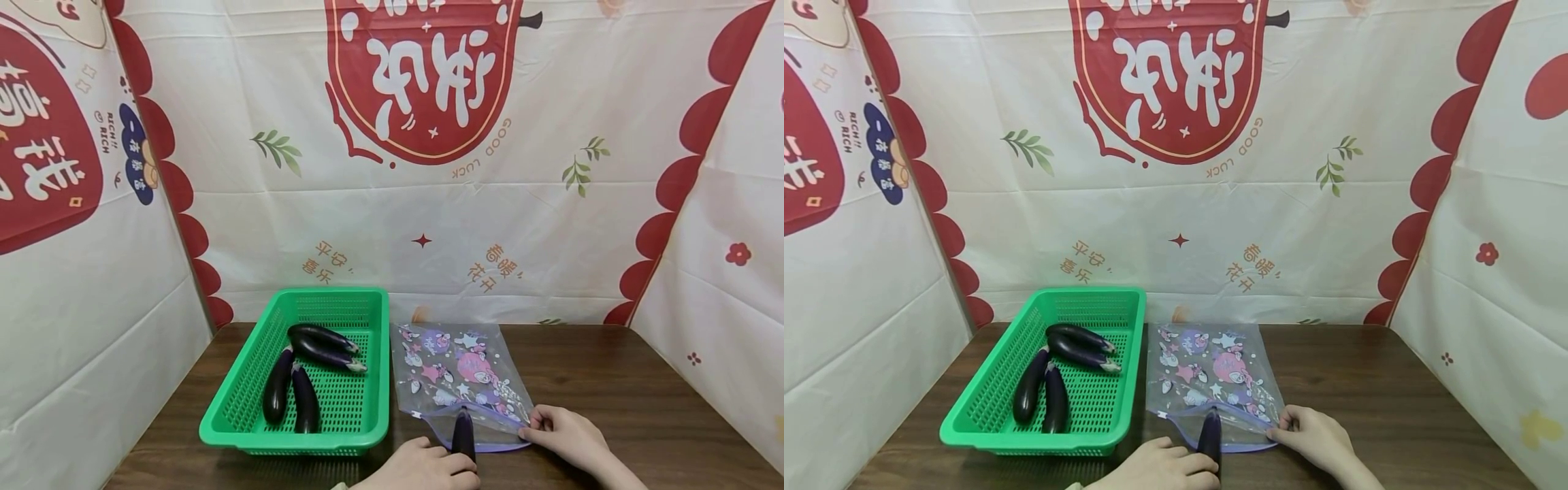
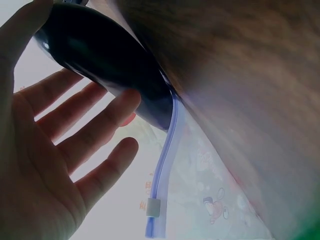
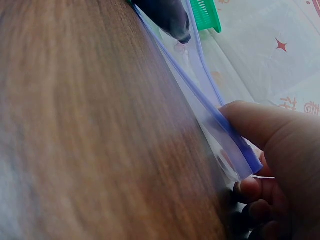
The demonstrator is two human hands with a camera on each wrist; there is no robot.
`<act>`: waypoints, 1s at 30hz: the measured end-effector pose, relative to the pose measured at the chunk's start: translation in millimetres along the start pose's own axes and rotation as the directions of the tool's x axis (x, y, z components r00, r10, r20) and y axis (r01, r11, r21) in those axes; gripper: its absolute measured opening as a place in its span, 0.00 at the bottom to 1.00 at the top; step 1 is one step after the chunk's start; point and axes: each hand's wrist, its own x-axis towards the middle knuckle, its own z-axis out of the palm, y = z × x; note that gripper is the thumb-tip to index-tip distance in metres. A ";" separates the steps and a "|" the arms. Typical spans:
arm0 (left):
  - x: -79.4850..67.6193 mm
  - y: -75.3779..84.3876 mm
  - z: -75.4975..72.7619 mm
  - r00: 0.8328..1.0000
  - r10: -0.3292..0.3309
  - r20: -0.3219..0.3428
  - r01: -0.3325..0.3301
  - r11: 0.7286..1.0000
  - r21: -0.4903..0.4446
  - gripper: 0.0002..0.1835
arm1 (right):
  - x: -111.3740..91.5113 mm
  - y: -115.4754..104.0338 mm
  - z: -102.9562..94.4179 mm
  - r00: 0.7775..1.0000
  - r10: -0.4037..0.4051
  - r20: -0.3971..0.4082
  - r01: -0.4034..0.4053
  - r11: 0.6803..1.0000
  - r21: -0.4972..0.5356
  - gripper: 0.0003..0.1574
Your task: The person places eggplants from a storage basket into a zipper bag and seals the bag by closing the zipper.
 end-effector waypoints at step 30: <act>-1.2 0.9 -0.9 1.000 0.010 -0.004 -0.010 1.000 -0.017 0.16 | -0.2 0.4 2.9 1.000 0.003 -0.013 -0.003 1.000 -0.003 0.22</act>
